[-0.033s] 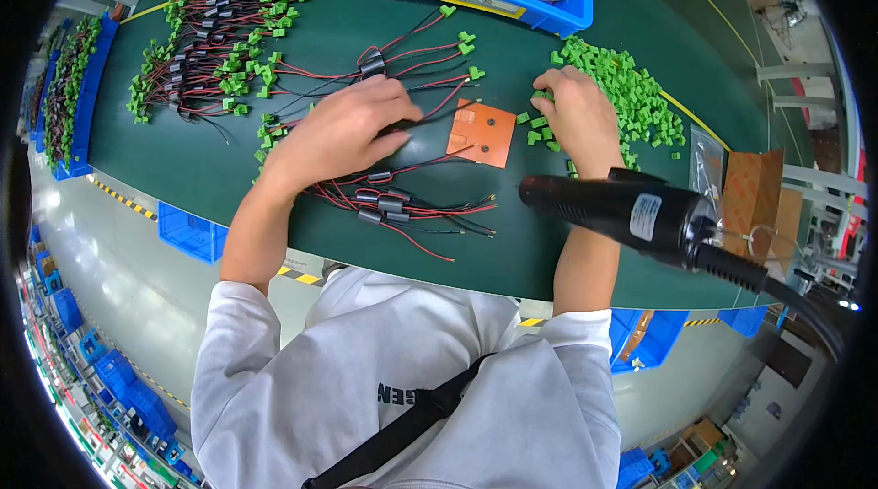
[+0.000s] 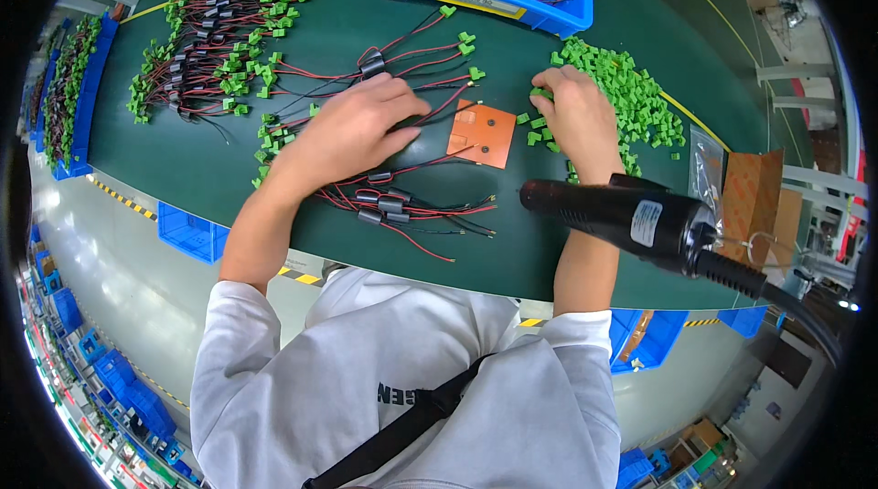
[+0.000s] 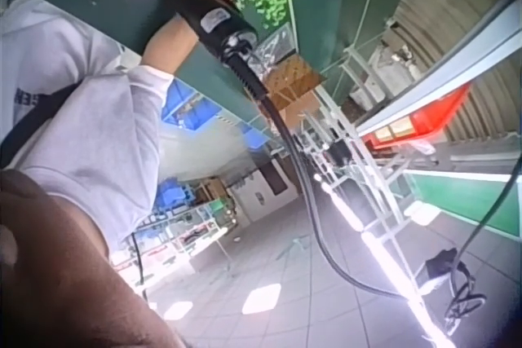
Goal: The person assembles electronic components by securing them with screws using an electric screwdriver.
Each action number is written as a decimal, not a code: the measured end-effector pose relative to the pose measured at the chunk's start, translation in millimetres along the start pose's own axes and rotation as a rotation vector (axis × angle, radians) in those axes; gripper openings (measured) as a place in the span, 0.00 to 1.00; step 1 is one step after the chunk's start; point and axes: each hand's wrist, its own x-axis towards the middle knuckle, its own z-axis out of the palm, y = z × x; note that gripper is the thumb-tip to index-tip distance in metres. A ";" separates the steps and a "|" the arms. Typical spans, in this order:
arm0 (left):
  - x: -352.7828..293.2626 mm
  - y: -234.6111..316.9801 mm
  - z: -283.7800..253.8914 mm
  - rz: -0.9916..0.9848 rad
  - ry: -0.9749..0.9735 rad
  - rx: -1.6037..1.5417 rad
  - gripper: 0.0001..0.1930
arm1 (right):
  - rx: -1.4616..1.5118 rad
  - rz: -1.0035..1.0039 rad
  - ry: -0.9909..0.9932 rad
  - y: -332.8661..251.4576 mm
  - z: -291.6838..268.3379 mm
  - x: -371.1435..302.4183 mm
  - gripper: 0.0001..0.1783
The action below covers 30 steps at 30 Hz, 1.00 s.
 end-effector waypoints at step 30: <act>12.2 4.9 13.4 -0.291 -0.015 -0.591 0.09 | 0.817 -0.263 0.130 -31.0 29.8 -19.5 0.13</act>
